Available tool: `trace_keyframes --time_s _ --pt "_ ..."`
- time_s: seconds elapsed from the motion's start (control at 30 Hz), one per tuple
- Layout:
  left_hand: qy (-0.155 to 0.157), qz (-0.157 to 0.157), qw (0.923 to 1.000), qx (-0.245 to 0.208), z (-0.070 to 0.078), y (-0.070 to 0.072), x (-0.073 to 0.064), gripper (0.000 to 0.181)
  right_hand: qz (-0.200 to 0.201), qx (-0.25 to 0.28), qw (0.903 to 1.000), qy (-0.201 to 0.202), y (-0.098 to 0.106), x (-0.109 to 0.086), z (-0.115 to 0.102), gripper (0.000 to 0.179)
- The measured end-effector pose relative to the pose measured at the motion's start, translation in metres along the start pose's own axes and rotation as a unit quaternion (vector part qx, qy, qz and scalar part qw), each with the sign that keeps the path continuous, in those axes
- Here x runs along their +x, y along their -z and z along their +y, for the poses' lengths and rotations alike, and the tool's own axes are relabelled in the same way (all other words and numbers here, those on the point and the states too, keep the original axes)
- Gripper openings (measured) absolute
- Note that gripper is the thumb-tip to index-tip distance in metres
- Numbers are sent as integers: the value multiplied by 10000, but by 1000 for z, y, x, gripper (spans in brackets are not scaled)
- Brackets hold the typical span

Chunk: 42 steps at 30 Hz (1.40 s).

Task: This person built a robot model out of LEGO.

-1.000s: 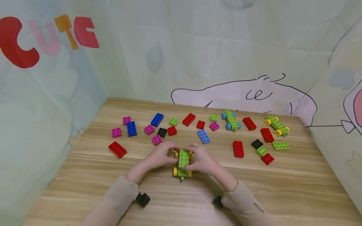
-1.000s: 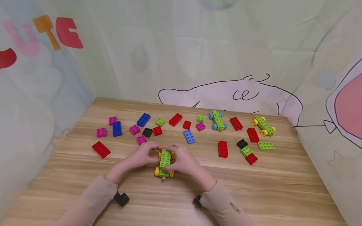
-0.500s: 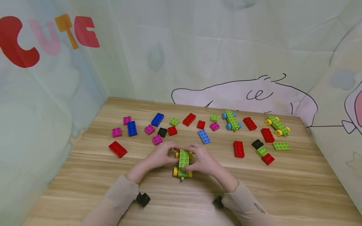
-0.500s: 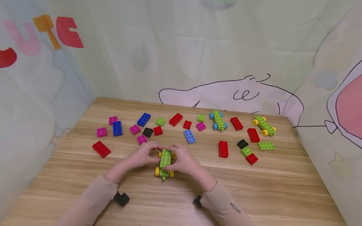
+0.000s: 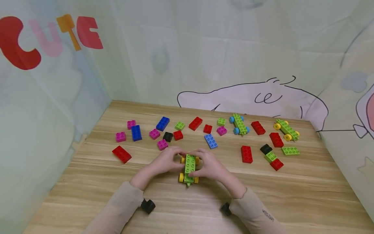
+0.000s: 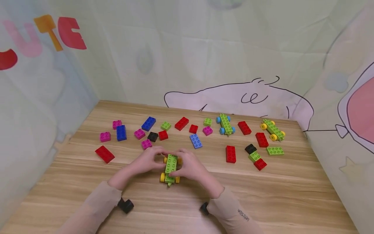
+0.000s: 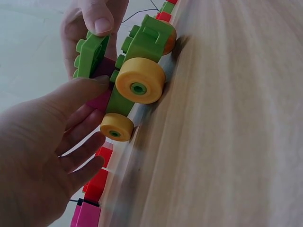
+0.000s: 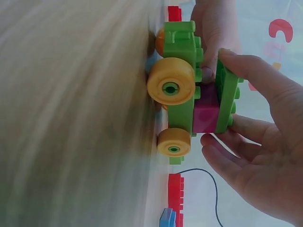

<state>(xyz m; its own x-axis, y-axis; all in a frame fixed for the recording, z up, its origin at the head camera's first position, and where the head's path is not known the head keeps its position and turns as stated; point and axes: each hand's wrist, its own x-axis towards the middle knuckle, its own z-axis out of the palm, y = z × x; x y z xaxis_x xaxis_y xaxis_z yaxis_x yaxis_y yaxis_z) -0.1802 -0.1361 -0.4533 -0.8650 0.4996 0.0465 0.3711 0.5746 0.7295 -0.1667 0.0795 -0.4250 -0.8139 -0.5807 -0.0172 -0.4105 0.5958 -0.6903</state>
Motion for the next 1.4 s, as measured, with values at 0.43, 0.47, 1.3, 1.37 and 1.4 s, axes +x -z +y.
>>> trace_keyframes --time_s 0.43,0.47,1.3,1.37,1.4 --pt "-96 -24 10000 -5 0 1 -2 37 -30 -53 9998 208 2 -3 5 74" --pt "-89 -34 10000 -16 0 2 -2 39 -38 -13 9997 224 2 -3 6 76" --pt "-328 -285 9989 -183 15 16 -6 56 -119 -98 9989 441 15 -4 12 58" --pt "-337 -278 9989 -172 15 16 -6 56 -111 -107 9990 417 14 -4 13 57" --pt "-338 -277 9989 -168 16 15 -6 55 -104 -105 9991 409 14 -4 12 56"
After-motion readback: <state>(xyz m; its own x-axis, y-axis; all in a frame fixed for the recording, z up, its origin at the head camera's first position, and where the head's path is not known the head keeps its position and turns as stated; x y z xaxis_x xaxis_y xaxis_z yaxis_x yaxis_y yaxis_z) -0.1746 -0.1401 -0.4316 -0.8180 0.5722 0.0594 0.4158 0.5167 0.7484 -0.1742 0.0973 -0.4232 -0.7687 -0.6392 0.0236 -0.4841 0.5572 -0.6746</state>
